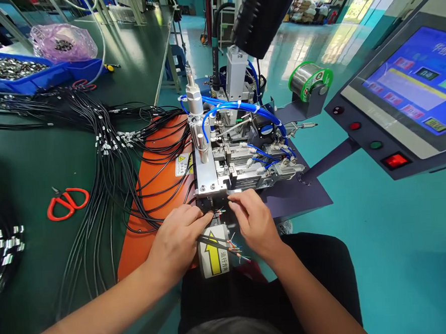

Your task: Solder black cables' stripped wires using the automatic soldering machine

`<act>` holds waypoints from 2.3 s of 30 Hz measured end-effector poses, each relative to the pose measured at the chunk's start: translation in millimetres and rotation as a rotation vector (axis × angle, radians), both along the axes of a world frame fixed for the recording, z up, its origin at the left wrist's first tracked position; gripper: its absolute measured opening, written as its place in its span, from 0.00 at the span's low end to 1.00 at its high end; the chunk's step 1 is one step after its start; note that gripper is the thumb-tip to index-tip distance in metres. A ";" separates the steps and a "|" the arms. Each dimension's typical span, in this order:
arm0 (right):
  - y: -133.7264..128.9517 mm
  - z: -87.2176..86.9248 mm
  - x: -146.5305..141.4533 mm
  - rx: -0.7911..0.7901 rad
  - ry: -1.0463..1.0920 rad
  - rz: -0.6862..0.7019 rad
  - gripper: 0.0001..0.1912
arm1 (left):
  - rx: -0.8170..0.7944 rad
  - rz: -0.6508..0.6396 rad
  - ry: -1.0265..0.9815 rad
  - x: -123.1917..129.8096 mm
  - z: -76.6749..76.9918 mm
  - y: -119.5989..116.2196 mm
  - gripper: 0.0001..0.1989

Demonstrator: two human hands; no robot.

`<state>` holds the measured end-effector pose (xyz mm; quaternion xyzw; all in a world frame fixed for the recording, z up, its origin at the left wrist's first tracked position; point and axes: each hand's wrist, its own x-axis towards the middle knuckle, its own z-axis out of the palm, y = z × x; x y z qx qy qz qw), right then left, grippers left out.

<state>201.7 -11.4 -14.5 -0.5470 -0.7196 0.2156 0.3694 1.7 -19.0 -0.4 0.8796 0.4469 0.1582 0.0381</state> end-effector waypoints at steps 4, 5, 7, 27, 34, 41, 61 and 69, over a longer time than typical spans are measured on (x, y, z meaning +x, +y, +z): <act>4.9 -0.2 6.8 0.053 -0.010 0.175 0.11 | -0.006 0.004 0.011 -0.5 -0.8 -0.2 0.12; 6.3 -2.2 6.9 0.058 -0.016 0.191 0.11 | 0.002 0.003 0.011 -0.7 -1.4 0.0 0.12; 8.8 -7.2 6.1 0.060 -0.024 0.204 0.11 | 0.013 0.000 0.010 -1.1 -2.5 0.4 0.13; 8.6 -1.3 -16.2 0.098 -0.706 0.088 0.15 | -0.022 0.000 0.016 -0.4 0.3 0.3 0.11; 6.1 8.6 3.6 0.051 -0.455 0.069 0.13 | 0.004 0.001 0.024 1.0 1.5 1.9 0.11; 15.2 8.7 24.0 0.159 -0.381 0.395 0.18 | -0.016 0.000 0.023 1.1 2.9 1.1 0.11; 9.0 -13.3 3.4 0.001 -0.103 0.197 0.09 | 0.013 0.005 0.031 0.7 0.8 1.1 0.11; 3.4 -13.3 -2.3 -0.037 -0.126 0.144 0.10 | 0.020 -0.004 0.022 -0.2 1.3 0.8 0.10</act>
